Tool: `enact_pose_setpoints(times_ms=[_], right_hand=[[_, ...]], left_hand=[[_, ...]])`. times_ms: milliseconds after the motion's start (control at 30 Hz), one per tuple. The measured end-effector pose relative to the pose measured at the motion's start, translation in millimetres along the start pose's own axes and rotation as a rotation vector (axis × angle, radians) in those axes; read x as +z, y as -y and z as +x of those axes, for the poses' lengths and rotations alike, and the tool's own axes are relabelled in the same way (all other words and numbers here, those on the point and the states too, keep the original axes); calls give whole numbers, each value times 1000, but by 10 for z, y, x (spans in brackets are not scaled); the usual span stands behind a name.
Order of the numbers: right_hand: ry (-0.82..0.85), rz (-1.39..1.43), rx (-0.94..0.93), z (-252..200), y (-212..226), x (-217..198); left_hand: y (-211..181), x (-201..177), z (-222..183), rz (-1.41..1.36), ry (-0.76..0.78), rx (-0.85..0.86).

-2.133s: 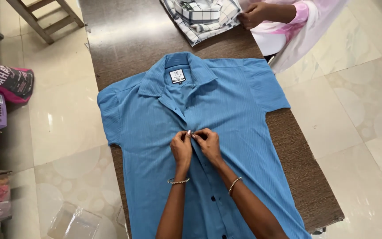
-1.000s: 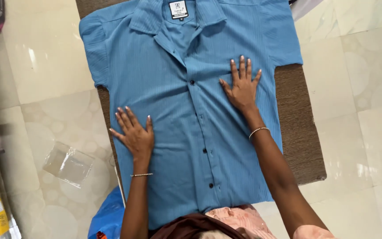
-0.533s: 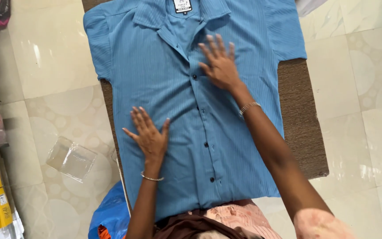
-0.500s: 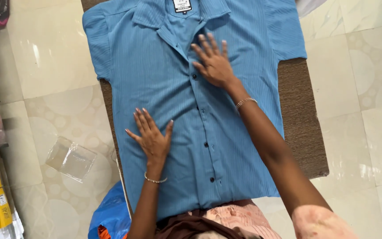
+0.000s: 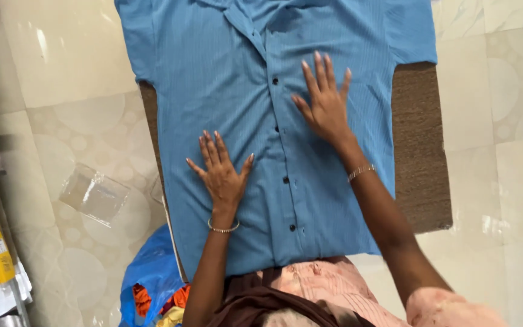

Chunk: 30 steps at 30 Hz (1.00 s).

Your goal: The person buttons up a blue short-sleeve shirt laid on a table, then smooths it flat, folds the sides and sleeves inward, and folds the shirt over into a compact shape, adjusting the collar and hem as they work.

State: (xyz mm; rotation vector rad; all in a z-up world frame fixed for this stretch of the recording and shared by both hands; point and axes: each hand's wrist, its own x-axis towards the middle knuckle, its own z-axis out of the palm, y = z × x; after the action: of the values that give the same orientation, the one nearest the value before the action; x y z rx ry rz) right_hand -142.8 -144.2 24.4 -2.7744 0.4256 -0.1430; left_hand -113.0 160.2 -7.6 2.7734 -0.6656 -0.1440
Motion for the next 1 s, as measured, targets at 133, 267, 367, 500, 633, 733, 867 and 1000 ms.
enact_pose_setpoints(times_ms=[133, 267, 367, 500, 633, 733, 867, 1000], right_hand=[[60, -47, 216, -536, -158, 54], [-140, -238, 108, -624, -205, 114], [-242, 107, 263, -818, 126, 141], [-271, 256, 134, -875, 683, 251], [-236, 258, 165, -855, 741, 402], [-229, 265, 211, -835, 636, 525], [-250, 268, 213, -779, 698, 453], [-286, 310, 231, -759, 590, 558]], left_hand=[[20, 29, -8, 16, 34, -19], [0, 3, -8, 32, -12, -8], [-207, -61, 32, -64, -133, 96], [-681, -82, 202, -348, -113, 191], [-872, 57, 337, -406, -100, 186], [-917, 110, 406, -433, -93, 175], [-972, 142, 468, -431, -52, 129], [-967, 177, 482, -472, -6, 78]])
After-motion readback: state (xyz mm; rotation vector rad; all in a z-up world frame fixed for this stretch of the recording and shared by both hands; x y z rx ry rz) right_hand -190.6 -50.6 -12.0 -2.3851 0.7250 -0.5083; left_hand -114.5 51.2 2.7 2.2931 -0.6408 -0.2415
